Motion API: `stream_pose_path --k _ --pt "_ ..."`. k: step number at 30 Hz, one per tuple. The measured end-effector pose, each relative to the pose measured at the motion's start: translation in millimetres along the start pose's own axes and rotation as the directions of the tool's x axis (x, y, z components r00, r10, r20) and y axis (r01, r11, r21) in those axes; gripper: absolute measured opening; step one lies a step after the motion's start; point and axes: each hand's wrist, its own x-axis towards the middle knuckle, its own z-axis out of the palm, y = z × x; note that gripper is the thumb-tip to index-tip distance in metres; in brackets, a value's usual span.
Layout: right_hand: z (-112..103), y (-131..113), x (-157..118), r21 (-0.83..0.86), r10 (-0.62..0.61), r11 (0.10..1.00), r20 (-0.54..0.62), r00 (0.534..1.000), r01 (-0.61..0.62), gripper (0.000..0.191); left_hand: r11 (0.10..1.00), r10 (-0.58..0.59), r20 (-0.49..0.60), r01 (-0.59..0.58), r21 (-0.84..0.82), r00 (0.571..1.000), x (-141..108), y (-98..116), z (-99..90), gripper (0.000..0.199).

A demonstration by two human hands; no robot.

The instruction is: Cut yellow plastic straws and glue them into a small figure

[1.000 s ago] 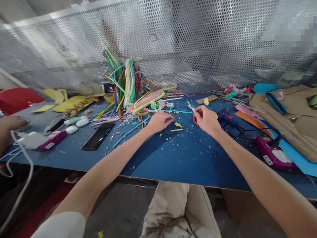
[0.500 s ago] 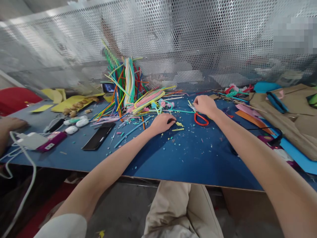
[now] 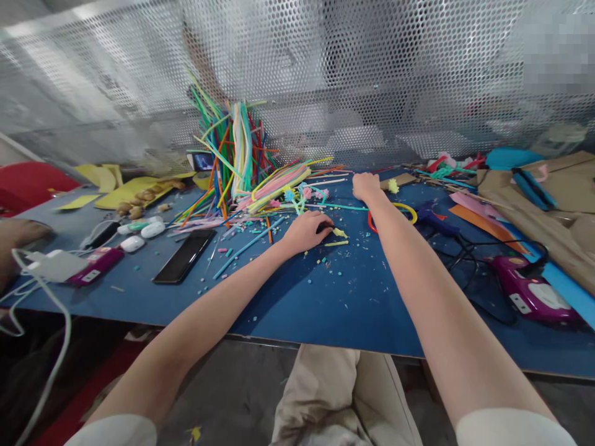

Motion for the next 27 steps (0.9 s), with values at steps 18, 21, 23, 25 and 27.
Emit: stream_pose_path --k 18,21,23,25,27 --pt "-59.6 -7.8 -18.4 0.369 0.056 0.902 -0.614 0.787 0.223 0.029 1.0 -0.014 0.019 0.014 0.007 1.0 -1.6 3.8 -3.1 0.021" --pt "-87.9 1.1 -31.6 0.411 0.085 0.833 -0.756 0.648 0.37 0.019 0.998 -0.062 -0.03 0.062 0.009 0.998 -1.5 9.5 -8.4 0.022" --pt "-100.8 6.7 -45.0 0.427 0.147 0.788 -0.83 0.538 0.443 0.014 0.996 -0.089 -0.13 0.088 -0.014 0.988 -1.3 16.9 -14.3 0.024" --pt "-107.7 11.1 -61.7 0.416 0.229 0.74 -0.895 0.383 0.529 0.01 0.993 -0.085 -0.238 0.064 -0.095 0.967 -1.7 28.0 -20.5 0.027" --pt "-109.0 13.5 -82.0 0.428 0.278 0.695 -0.901 0.333 0.578 0.008 0.972 -0.072 -0.305 -0.002 -0.235 0.95 -3.6 42.3 -25.0 0.031"
